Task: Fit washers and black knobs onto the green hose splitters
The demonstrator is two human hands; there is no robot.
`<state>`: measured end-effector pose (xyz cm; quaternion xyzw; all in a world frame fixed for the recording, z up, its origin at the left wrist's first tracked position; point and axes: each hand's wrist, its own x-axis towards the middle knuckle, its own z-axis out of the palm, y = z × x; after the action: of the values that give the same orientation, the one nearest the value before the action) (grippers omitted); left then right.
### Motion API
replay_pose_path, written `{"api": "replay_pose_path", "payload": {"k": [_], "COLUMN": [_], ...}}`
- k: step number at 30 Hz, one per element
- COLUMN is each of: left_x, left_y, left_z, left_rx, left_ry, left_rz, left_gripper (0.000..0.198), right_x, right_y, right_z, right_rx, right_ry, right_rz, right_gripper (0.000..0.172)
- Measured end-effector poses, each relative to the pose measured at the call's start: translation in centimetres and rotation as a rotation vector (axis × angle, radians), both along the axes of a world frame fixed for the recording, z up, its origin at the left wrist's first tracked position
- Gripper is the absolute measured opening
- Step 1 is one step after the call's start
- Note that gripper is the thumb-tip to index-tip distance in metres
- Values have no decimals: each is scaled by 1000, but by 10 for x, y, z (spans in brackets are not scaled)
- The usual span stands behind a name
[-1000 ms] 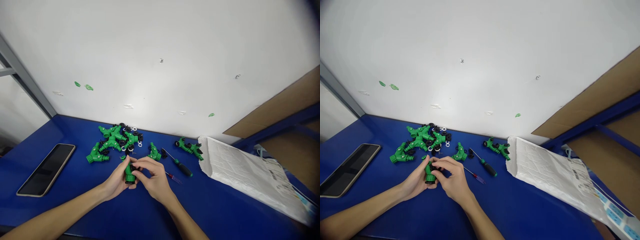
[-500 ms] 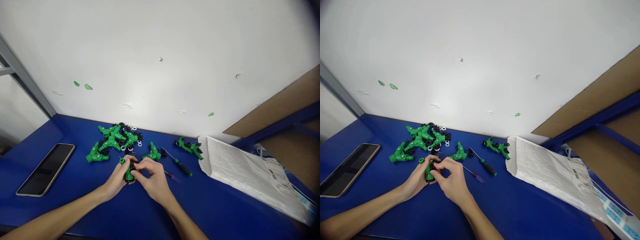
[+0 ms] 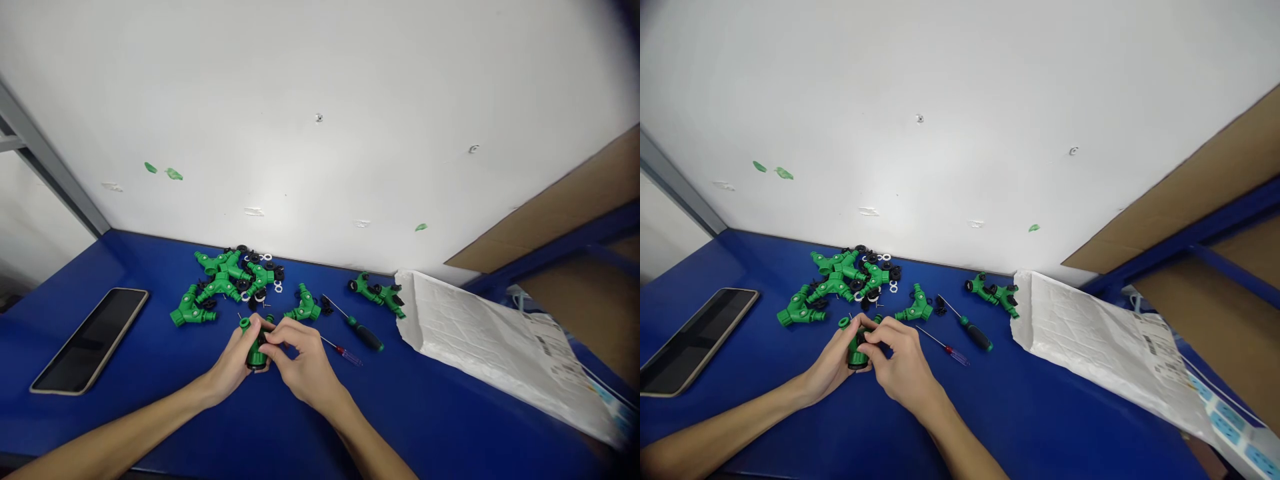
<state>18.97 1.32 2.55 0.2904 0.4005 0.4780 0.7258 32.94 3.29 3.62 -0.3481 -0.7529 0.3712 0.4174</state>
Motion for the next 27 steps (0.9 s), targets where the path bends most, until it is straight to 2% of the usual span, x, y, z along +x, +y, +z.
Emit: {"api": "replay_pose_path", "payload": {"k": [6,9,13,16,19,20,22,24,27], "left_x": [-1,-6,-10,-11,-15,-17,-23,-29,-33], "left_y": [-2,-1,0,3,10,13,20,25,28], "left_z": [0,-1,-4,-3,1,4,9,14,19], "left_rx": [-48,1,86,104,150,160,188,176,161], "left_ry": [-28,-8,-9,-45,-103,-119,-146,-152,-162], "left_rz": [22,-45,-119,-68,15,48,142,219,264], "left_gripper": [44,40,28,20,14,15,15,14,15], "right_x": [-2,-5,-7,0,12,14,14,6,-11], "right_y": [0,-2,-6,-3,10,17,32,47,63], "right_z": [-1,-3,1,11,19,20,19,15,7], "right_rx": [60,69,180,168,126,128,152,176,193], "right_ry": [-70,-41,-13,-24,4,-40,-304,-644,-818], "right_rz": [49,47,-18,-1,-99,-166,-238,-189,-104], "right_gripper": [20,19,22,7,11,13,16,16,14]}}
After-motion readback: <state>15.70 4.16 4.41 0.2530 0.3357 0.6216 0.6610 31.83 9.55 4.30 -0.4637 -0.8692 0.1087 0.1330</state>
